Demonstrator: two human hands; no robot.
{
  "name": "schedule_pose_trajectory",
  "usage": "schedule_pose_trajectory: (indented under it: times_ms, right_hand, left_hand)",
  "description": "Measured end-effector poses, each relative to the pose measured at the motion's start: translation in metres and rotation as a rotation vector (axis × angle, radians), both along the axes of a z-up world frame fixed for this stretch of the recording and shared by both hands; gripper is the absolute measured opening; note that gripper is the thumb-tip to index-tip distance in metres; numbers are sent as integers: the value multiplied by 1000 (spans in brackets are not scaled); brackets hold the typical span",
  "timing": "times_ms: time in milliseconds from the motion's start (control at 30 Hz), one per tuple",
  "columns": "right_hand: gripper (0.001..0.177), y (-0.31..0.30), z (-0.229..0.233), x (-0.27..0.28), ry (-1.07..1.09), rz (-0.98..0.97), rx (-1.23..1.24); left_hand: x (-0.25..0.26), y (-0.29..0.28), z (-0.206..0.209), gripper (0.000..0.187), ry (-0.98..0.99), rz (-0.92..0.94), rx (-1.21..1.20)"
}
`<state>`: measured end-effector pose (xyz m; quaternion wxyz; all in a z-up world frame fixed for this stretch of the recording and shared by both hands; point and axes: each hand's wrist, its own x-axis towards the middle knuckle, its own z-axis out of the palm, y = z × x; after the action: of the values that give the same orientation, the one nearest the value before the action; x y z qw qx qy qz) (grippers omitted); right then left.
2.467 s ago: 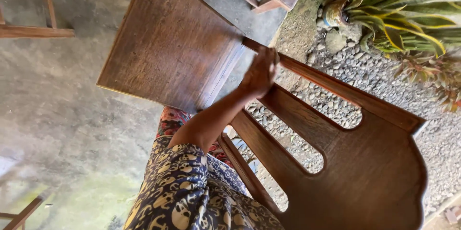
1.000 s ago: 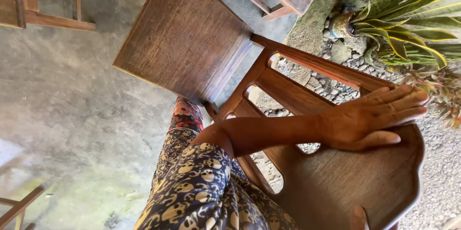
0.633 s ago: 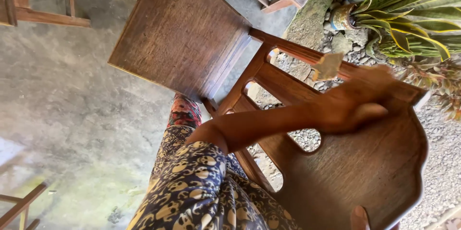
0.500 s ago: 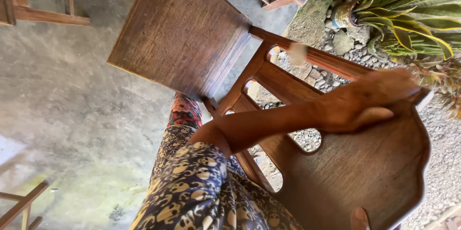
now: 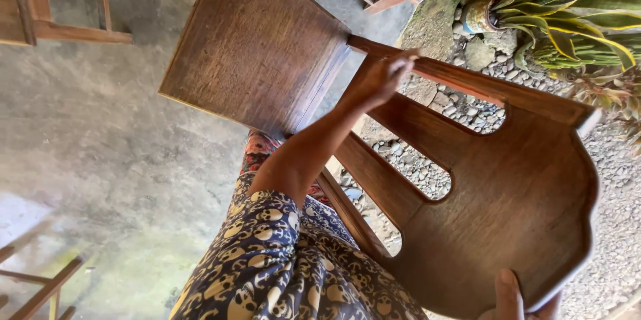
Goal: Sanding and polishing the wooden backrest of a chair by hand.
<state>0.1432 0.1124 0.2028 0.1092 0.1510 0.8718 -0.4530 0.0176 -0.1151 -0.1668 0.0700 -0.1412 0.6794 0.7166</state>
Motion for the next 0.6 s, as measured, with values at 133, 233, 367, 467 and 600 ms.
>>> schedule_pose_trajectory:
  times_ms: [133, 233, 367, 467, 600]
  right_hand:
    - [72, -11, -2, 5, -8, -282, -24]
    - [80, -30, 4, -1, -33, -165, -246]
    - [80, -40, 0, 0, 169, 93, -494]
    - [75, -49, 0, -2, 220, 270, -489]
    - [77, -68, 13, -1, 235, 360, -494]
  left_hand:
    - [6, -38, -7, 52, -172, 193, -57]
    - [28, -63, -16, 47, -229, 553, 328]
    - [72, -86, -11, 47, -255, 644, 789]
    - [112, -109, 22, 45, -238, 694, 775]
    - [180, -160, 43, 45, -302, 900, 512]
